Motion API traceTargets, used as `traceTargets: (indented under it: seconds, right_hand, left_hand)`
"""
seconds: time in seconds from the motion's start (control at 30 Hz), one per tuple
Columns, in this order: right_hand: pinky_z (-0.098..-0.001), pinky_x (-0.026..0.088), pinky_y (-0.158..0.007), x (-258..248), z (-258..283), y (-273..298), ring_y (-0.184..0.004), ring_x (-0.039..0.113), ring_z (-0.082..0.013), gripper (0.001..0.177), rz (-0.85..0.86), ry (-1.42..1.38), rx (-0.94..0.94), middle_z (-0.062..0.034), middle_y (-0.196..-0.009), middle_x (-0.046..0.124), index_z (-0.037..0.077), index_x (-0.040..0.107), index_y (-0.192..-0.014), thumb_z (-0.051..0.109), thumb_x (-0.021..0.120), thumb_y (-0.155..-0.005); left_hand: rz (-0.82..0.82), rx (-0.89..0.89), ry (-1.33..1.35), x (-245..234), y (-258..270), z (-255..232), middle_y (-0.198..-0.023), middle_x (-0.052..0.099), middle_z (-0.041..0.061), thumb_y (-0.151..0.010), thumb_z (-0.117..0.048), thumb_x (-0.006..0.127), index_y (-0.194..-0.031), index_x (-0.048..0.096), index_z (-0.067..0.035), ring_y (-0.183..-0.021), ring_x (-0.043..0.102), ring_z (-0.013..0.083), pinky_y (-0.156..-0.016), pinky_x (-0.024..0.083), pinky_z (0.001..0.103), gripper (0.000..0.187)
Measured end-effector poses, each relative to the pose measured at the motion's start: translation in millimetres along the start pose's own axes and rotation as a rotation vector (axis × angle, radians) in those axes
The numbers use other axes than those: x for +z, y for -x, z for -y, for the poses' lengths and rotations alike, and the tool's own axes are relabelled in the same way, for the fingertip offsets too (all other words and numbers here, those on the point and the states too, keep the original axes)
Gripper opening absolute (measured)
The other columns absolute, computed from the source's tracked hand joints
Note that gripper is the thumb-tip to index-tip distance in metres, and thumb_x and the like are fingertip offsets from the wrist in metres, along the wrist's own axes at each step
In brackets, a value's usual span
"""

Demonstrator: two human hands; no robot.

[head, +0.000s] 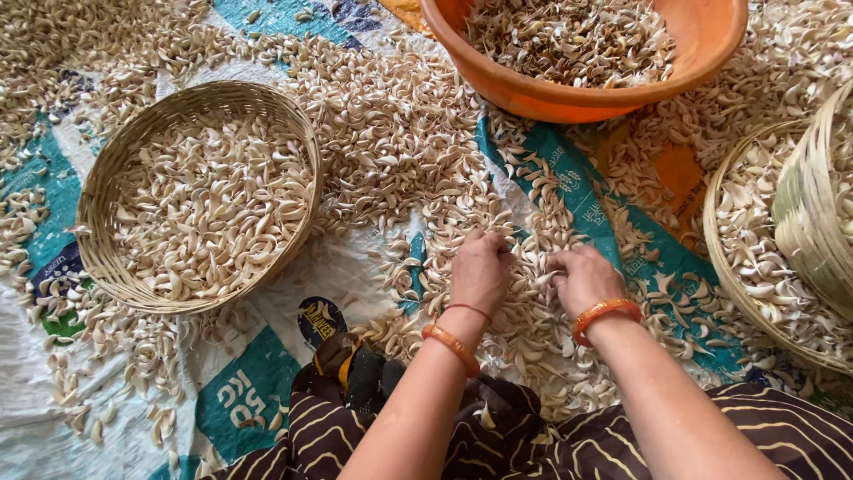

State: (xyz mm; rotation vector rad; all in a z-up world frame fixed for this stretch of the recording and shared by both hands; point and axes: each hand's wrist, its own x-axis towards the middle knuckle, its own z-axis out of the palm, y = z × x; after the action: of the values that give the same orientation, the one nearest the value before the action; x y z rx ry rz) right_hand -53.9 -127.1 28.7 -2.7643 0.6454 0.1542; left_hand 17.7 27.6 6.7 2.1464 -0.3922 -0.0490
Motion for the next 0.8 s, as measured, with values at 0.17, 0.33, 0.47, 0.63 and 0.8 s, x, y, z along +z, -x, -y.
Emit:
traceTargets:
  seconds: [0.17,0.33,0.47,0.63,0.8]
  right_hand:
    - [-0.0393,0.056,-0.089,-3,0,-3,-0.096,0.072,-0.0254,0.02,-0.038,-0.182,0.04,-0.0065,-0.111,0.075,0.022,0.081,-0.106,0.018,0.077,-0.087]
    - [-0.0311,0.059,-0.079,-7,5,-7,-0.086,0.077,-0.0155,0.021,-0.064,-0.443,0.032,-0.0016,-0.098,0.08,0.016,0.076,-0.106,0.02,0.078,-0.085]
    - [-0.0291,0.058,-0.076,-7,6,-6,-0.085,0.076,-0.0122,0.023,-0.044,-0.526,0.04,-0.0013,-0.095,0.08,0.016,0.077,-0.106,0.016,0.078,-0.083]
    - [-0.0294,0.057,-0.074,-9,7,-6,-0.081,0.073,-0.0122,0.025,-0.02,-0.49,0.062,-0.0019,-0.093,0.079,0.017,0.078,-0.111,0.021,0.079,-0.086]
    - [-0.028,0.057,-0.072,-5,4,-8,-0.08,0.072,-0.012,0.022,0.049,-0.702,0.075,-0.0015,-0.095,0.08,0.014,0.08,-0.111,0.012,0.074,-0.09]
  left_hand:
    - [0.061,-0.043,0.158,-8,1,-18,-0.09,0.074,0.015,-0.081,-0.01,0.072,-0.088,0.074,-0.005,-0.083,0.073,0.0313,-0.079,0.058,0.039,0.009]
    - [0.022,-0.033,0.271,-8,4,-30,-0.086,0.075,0.015,-0.086,-0.007,0.069,-0.093,0.075,-0.004,-0.078,0.073,0.0286,-0.073,0.057,0.038,0.01]
    - [0.105,-0.145,0.44,-8,5,-27,-0.077,0.076,0.01,-0.089,-0.006,0.066,-0.094,0.075,-0.005,-0.066,0.074,0.0175,-0.063,0.059,0.031,0.011]
    - [0.139,-0.202,0.542,-9,0,-22,-0.076,0.077,0.008,-0.085,-0.005,0.069,-0.093,0.077,-0.005,-0.066,0.074,0.0139,-0.063,0.059,0.029,0.011]
    - [0.032,-0.123,0.353,-12,3,-23,-0.072,0.076,0.01,-0.084,-0.004,0.069,-0.09,0.078,-0.006,-0.064,0.074,0.0177,-0.065,0.058,0.031,0.011]
